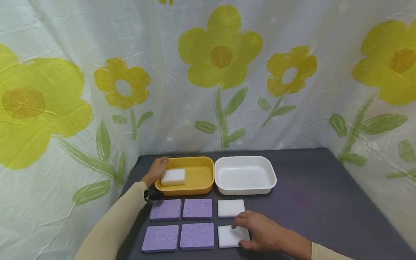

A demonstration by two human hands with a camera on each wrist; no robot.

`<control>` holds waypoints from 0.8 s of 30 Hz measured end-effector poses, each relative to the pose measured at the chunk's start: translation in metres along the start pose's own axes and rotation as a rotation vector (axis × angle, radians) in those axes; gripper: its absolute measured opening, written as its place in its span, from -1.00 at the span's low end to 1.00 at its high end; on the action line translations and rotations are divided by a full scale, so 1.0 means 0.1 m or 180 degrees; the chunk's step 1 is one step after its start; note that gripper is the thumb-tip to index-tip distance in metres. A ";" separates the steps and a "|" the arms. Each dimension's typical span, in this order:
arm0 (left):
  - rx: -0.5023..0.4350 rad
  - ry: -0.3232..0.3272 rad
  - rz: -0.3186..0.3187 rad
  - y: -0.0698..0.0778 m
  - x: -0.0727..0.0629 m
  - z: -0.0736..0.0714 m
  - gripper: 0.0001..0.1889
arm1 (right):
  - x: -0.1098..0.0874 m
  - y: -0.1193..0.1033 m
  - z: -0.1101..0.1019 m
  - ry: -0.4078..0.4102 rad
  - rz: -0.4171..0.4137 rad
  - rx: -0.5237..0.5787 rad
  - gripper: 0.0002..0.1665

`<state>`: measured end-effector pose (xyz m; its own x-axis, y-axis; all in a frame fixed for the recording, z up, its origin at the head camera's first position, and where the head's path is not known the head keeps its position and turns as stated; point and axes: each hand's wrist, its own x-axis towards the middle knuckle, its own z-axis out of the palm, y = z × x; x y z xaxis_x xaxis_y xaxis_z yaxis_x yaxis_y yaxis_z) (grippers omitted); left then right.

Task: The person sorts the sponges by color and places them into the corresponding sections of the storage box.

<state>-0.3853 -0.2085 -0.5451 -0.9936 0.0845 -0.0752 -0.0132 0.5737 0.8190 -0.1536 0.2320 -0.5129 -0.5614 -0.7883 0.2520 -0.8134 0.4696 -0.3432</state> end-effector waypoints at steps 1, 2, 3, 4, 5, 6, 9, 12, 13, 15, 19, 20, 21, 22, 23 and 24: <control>0.0000 0.0004 -0.0004 0.00 -0.01 0.00 -0.45 | -0.01 0.00 0.01 0.0018 -0.0029 -0.0006 -0.52; 0.0007 0.0007 -0.0008 0.01 -0.01 0.00 -0.45 | -0.02 0.00 0.03 0.0044 -0.0065 -0.0012 -0.51; 0.0000 0.0007 -0.0019 0.01 -0.02 0.00 -0.45 | -0.04 0.00 0.05 0.0069 -0.0100 -0.0025 -0.50; 0.0003 0.0009 -0.0022 0.01 -0.03 0.00 -0.45 | -0.04 0.00 0.06 0.0097 -0.0132 -0.0033 -0.48; 0.0007 0.0006 -0.0022 0.02 -0.03 0.00 -0.45 | -0.05 0.00 0.08 0.0128 -0.0166 -0.0053 -0.48; 0.0003 0.0006 -0.0021 0.02 -0.03 0.00 -0.45 | -0.06 0.00 0.09 0.0151 -0.0185 -0.0062 -0.47; -0.0012 0.0009 -0.0022 0.03 -0.04 0.00 -0.45 | -0.07 0.01 0.13 0.0215 -0.0227 -0.0088 -0.47; -0.0012 0.0018 -0.0036 0.04 -0.04 0.00 -0.45 | -0.08 0.02 0.15 0.0266 -0.0260 -0.0132 -0.47; -0.0005 0.0020 -0.0042 0.04 -0.03 0.00 -0.45 | -0.08 0.02 0.15 0.0280 -0.0269 -0.0149 -0.47; 0.0013 0.0009 -0.0058 0.03 -0.03 0.00 -0.44 | -0.08 0.02 0.17 0.0294 -0.0266 -0.0165 -0.47; 0.0027 -0.0015 -0.0086 0.03 -0.02 0.01 -0.44 | -0.09 0.02 0.20 0.0317 -0.0232 -0.0191 -0.47; 0.0022 -0.0016 -0.0094 0.03 -0.02 0.01 -0.44 | -0.10 0.02 0.20 0.0319 -0.0214 -0.0188 -0.47; 0.0022 -0.0009 -0.0099 0.03 -0.02 0.01 -0.44 | -0.10 0.02 0.21 0.0321 -0.0193 -0.0187 -0.47; 0.0023 -0.0003 -0.0099 0.03 -0.02 0.01 -0.44 | -0.10 0.02 0.22 0.0327 -0.0168 -0.0185 -0.46; 0.0025 0.0003 -0.0097 0.03 -0.02 0.01 -0.44 | -0.11 0.02 0.22 0.0328 -0.0142 -0.0180 -0.46; 0.0013 0.0010 -0.0100 0.04 -0.02 0.01 -0.44 | -0.11 0.02 0.23 0.0327 -0.0118 -0.0165 -0.45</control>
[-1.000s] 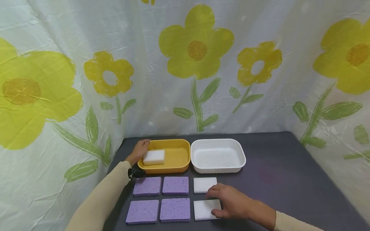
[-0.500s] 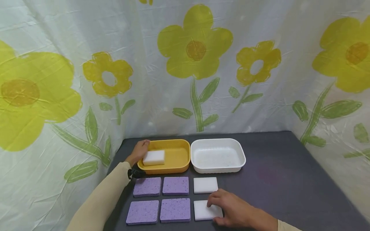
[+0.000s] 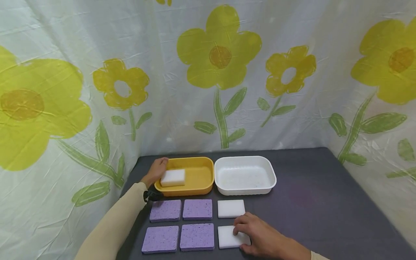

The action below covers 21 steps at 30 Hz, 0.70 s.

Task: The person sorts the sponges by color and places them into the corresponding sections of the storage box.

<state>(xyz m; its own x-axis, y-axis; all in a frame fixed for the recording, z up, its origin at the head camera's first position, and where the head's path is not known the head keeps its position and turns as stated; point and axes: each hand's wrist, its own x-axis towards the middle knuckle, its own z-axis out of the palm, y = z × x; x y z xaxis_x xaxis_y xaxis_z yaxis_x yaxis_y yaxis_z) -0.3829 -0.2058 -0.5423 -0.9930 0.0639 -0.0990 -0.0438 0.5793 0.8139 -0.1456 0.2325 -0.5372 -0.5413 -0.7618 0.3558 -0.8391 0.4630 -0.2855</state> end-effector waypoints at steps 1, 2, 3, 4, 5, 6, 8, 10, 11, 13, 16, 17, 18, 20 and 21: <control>-0.0008 0.0005 -0.0001 0.00 0.00 0.00 -0.45 | 0.00 0.00 0.01 -0.0001 0.0029 0.0007 -0.45; -0.0012 0.0004 0.0001 0.00 -0.01 0.00 -0.45 | 0.00 -0.01 0.01 0.0002 0.0054 0.0016 -0.45; -0.0011 0.0001 0.0006 0.00 -0.01 -0.01 -0.45 | -0.01 -0.01 0.02 0.0002 0.0080 0.0023 -0.45; -0.0025 -0.0006 0.0005 0.00 -0.02 -0.01 -0.45 | -0.01 -0.01 0.02 0.0001 0.0101 0.0039 -0.45; -0.0032 -0.0014 0.0006 0.00 -0.02 -0.01 -0.45 | -0.01 -0.02 0.03 0.0005 0.0120 0.0052 -0.45; -0.0036 -0.0025 0.0009 0.00 -0.02 -0.01 -0.45 | -0.01 -0.02 0.03 0.0013 0.0134 0.0062 -0.46; -0.0029 -0.0037 0.0012 0.00 -0.02 -0.01 -0.44 | -0.02 -0.03 0.03 0.0041 0.0150 0.0067 -0.46; -0.0031 -0.0034 0.0006 0.00 -0.01 -0.01 -0.44 | -0.02 -0.03 0.04 0.0059 0.0153 0.0071 -0.46; -0.0023 -0.0029 0.0008 0.00 -0.01 -0.01 -0.44 | -0.02 -0.03 0.04 0.0065 0.0156 0.0072 -0.46; -0.0021 -0.0010 0.0008 0.00 -0.01 -0.01 -0.44 | -0.02 -0.03 0.04 0.0068 0.0156 0.0087 -0.46; -0.0029 0.0008 0.0005 0.00 -0.01 -0.01 -0.45 | -0.02 -0.03 0.03 0.0037 0.0182 0.0130 -0.46; -0.0035 0.0005 0.0004 0.00 -0.01 -0.01 -0.45 | -0.01 -0.03 0.02 0.0025 0.0190 0.0145 -0.46; -0.0033 0.0003 0.0000 0.00 -0.01 -0.01 -0.45 | -0.01 -0.03 0.01 0.0024 0.0194 0.0149 -0.47; -0.0045 -0.0004 -0.0010 0.00 0.00 -0.01 -0.45 | 0.01 -0.03 0.00 0.0026 0.0176 0.0137 -0.48; -0.0047 -0.0009 -0.0012 -0.01 0.01 0.00 -0.45 | 0.02 -0.03 -0.01 0.0039 0.0155 0.0124 -0.48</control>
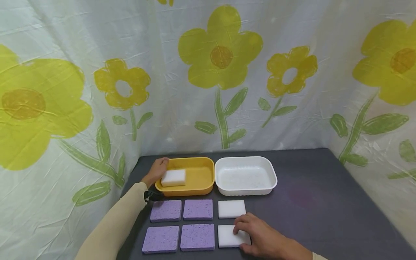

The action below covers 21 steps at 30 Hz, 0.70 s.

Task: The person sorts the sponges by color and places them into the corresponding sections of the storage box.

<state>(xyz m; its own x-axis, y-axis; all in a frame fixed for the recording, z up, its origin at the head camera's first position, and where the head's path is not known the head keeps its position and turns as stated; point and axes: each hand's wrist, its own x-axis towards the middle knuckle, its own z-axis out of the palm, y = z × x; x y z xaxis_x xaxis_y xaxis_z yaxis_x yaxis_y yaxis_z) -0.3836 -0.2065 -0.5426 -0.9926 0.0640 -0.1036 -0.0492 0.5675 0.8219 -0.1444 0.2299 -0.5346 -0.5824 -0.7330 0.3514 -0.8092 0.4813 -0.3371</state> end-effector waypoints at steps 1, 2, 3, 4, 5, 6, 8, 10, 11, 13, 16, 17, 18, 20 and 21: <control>0.0000 -0.0007 0.0000 0.00 0.01 0.00 -0.44 | 0.01 0.00 -0.01 0.0022 -0.0023 -0.0016 -0.48; 0.0004 -0.0007 0.0002 0.00 0.01 0.00 -0.44 | 0.02 0.00 -0.02 0.0046 -0.0049 -0.0037 -0.48; 0.0007 -0.0004 0.0005 -0.01 0.02 0.00 -0.44 | 0.04 0.00 -0.03 0.0071 -0.0074 -0.0054 -0.48; 0.0006 -0.0002 0.0010 -0.01 0.02 0.00 -0.44 | 0.05 0.00 -0.04 0.0088 -0.0096 -0.0062 -0.47; 0.0013 0.0001 0.0016 -0.01 0.02 0.00 -0.44 | 0.06 0.00 -0.05 0.0099 -0.0107 -0.0072 -0.47; 0.0027 0.0003 0.0025 -0.01 0.02 0.00 -0.44 | 0.07 -0.01 -0.07 0.0111 -0.0103 -0.0077 -0.47; 0.0029 0.0006 0.0018 0.00 0.03 0.00 -0.44 | 0.09 -0.01 -0.09 0.0129 -0.0113 -0.0074 -0.47; 0.0022 0.0003 -0.0004 0.00 0.03 0.00 -0.45 | 0.11 0.00 -0.11 0.0141 -0.0114 -0.0081 -0.46; 0.0016 0.0002 -0.0015 0.00 0.03 0.00 -0.45 | 0.12 0.00 -0.12 0.0145 -0.0125 -0.0091 -0.46; 0.0008 -0.0001 -0.0027 0.00 0.03 0.00 -0.45 | 0.15 0.01 -0.14 0.0136 -0.0160 -0.0103 -0.45; 0.0027 0.0004 -0.0003 -0.01 0.03 0.01 -0.45 | 0.21 0.02 -0.20 0.0064 -0.0208 -0.0147 -0.46; 0.0033 0.0010 0.0010 -0.01 0.02 0.01 -0.45 | 0.23 0.02 -0.22 0.0031 -0.0219 -0.0160 -0.47; 0.0039 0.0013 0.0022 -0.01 0.02 0.01 -0.45 | 0.26 0.03 -0.24 -0.0007 -0.0220 -0.0168 -0.48; 0.0049 0.0015 0.0041 -0.01 0.01 0.01 -0.45 | 0.32 0.04 -0.29 -0.0068 -0.0217 -0.0184 -0.51; 0.0042 0.0014 0.0042 -0.01 0.01 0.01 -0.45 | 0.35 0.04 -0.31 -0.0088 -0.0209 -0.0193 -0.52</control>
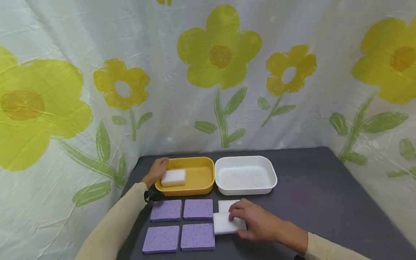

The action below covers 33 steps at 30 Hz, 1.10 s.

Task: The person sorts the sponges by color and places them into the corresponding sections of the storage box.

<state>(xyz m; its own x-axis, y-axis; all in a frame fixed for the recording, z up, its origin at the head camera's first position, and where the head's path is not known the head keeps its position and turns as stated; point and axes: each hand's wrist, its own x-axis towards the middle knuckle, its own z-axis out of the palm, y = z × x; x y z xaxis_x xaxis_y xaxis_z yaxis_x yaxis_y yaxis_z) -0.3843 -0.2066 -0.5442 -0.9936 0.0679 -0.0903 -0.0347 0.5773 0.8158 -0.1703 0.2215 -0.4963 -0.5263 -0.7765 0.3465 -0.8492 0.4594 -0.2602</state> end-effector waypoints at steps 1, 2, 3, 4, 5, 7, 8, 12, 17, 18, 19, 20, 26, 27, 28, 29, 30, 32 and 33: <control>0.0003 -0.0002 0.0009 0.00 0.00 0.00 -0.46 | 0.04 0.01 -0.03 -0.0009 0.0000 -0.0009 -0.53; 0.0007 -0.0005 0.0015 -0.01 0.00 0.00 -0.46 | 0.07 0.02 -0.05 -0.0011 -0.0005 -0.0019 -0.53; 0.0009 -0.0006 0.0018 -0.01 0.01 0.00 -0.46 | 0.11 0.04 -0.08 -0.0011 -0.0011 -0.0033 -0.53; 0.0012 -0.0007 0.0018 -0.01 0.01 0.00 -0.46 | 0.14 0.05 -0.10 0.0003 -0.0021 -0.0044 -0.53; 0.0014 -0.0004 0.0016 -0.02 0.01 0.00 -0.46 | 0.18 0.06 -0.12 0.0019 -0.0030 -0.0051 -0.53; 0.0012 0.0008 0.0009 -0.01 0.02 0.00 -0.45 | 0.24 0.08 -0.15 0.0046 -0.0054 -0.0067 -0.53; 0.0006 0.0014 -0.0001 -0.01 0.02 0.00 -0.45 | 0.28 0.09 -0.17 0.0049 -0.0059 -0.0069 -0.53; -0.0009 0.0000 -0.0026 -0.01 0.04 -0.01 -0.45 | 0.39 0.13 -0.22 0.0037 -0.0040 -0.0072 -0.56; 0.0002 -0.0038 -0.0010 -0.04 0.05 0.00 -0.44 | 0.53 0.18 -0.27 -0.0012 0.0085 -0.0066 -0.59; -0.0002 -0.0040 -0.0007 -0.05 0.05 0.00 -0.44 | 0.56 0.20 -0.28 -0.0017 0.0109 -0.0065 -0.59; -0.0010 -0.0038 -0.0004 -0.05 0.05 -0.01 -0.44 | 0.59 0.21 -0.29 -0.0025 0.0133 -0.0072 -0.60; -0.0012 -0.0034 0.0000 -0.05 0.05 -0.01 -0.44 | 0.63 0.23 -0.30 -0.0032 0.0154 -0.0074 -0.60; -0.0038 -0.0033 -0.0009 -0.04 0.03 -0.01 -0.45 | 0.83 0.29 -0.36 -0.0054 0.0191 -0.0122 -0.62; -0.0046 -0.0031 -0.0013 -0.04 0.03 -0.01 -0.45 | 0.87 0.30 -0.37 -0.0052 0.0192 -0.0125 -0.63; -0.0049 -0.0026 -0.0014 -0.04 0.03 -0.01 -0.45 | 0.90 0.31 -0.38 -0.0048 0.0190 -0.0131 -0.63; -0.0050 -0.0016 -0.0022 -0.03 0.02 -0.01 -0.45 | 0.93 0.32 -0.39 -0.0043 0.0187 -0.0135 -0.64; -0.0052 -0.0009 -0.0026 -0.03 0.02 -0.01 -0.45 | 0.96 0.33 -0.40 -0.0044 0.0190 -0.0138 -0.64; -0.0032 -0.0002 -0.0021 -0.02 0.02 0.00 -0.44 | 1.02 0.35 -0.42 -0.0050 0.0198 -0.0146 -0.64; -0.0018 0.0004 -0.0014 -0.02 0.02 0.00 -0.44 | 1.04 0.36 -0.43 -0.0056 0.0201 -0.0153 -0.64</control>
<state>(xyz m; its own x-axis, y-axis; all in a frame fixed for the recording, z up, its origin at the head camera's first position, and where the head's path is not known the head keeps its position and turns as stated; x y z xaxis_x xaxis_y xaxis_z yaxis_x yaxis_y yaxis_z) -0.3859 -0.2075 -0.5460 -0.9936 0.0643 -0.0933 -0.0397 0.5729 0.8186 -0.2580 0.1756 -0.4308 -0.5784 -0.7526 0.3148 -0.8157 0.5276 -0.2374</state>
